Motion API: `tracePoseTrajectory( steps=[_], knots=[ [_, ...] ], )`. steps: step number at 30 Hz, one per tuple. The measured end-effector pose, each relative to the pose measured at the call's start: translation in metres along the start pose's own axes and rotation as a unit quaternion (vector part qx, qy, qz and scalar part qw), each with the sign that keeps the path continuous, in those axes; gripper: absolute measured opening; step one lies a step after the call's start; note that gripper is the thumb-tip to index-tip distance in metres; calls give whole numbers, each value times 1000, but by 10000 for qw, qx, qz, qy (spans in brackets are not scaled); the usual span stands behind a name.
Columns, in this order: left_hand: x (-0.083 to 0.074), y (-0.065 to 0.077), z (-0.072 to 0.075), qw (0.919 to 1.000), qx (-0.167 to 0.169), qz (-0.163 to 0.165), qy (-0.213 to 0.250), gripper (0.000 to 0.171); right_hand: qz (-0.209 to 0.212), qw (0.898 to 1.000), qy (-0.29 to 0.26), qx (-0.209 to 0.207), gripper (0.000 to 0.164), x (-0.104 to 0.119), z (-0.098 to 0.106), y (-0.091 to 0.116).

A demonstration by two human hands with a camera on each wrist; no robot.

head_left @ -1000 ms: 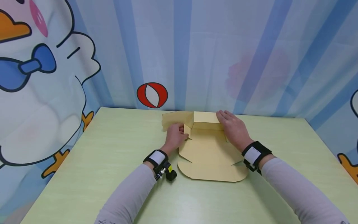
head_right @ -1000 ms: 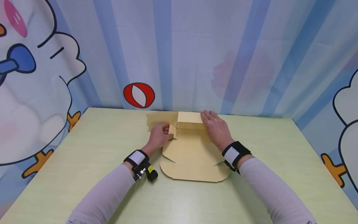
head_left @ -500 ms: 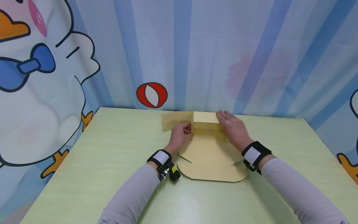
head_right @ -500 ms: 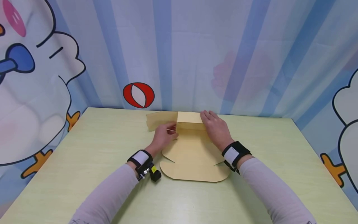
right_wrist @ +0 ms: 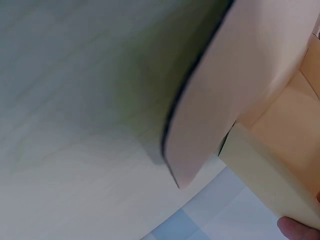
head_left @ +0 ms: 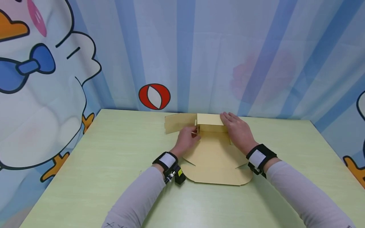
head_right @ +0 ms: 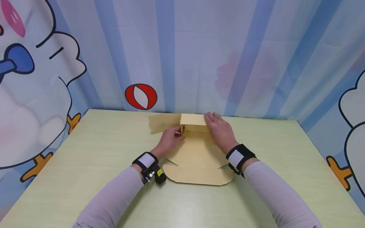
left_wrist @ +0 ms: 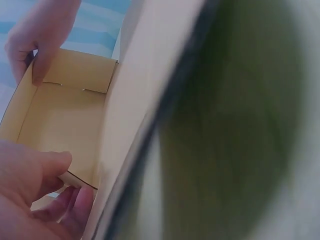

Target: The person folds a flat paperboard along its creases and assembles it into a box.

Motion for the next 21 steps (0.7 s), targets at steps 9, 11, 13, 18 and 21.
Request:
tracePoseTrajectory(
  steps=[9,11,13,18,21],
  knots=[
    [-6,-4,-11,9941,217,-458,-957,18,24,10000,46,-21,41,0,3,1],
    [-7,-6,-12,9916,259,-613,-1111,22,21,10000,32,-13,42,0,3,1],
    [-9,-6,-14,9894,322,-716,-1226,23,16,10000,3,-2,42,0,2,2],
    [-12,-7,-19,9806,625,-784,-1685,23,25,10000,-42,-30,42,-1,1,2],
    [-13,-7,-22,9720,892,-807,-2017,32,23,10000,-21,-52,42,-1,2,2]
  ],
)
Point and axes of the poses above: each hand's wrist, its own y-axis away from the middle knuckle, its own z-axis out of the back of the hand, x = y × z, the point moved 8 cm from there along -y, towards the middle knuckle, and after that the axes turned 6 degrees about -z, right-handed, at the moved point
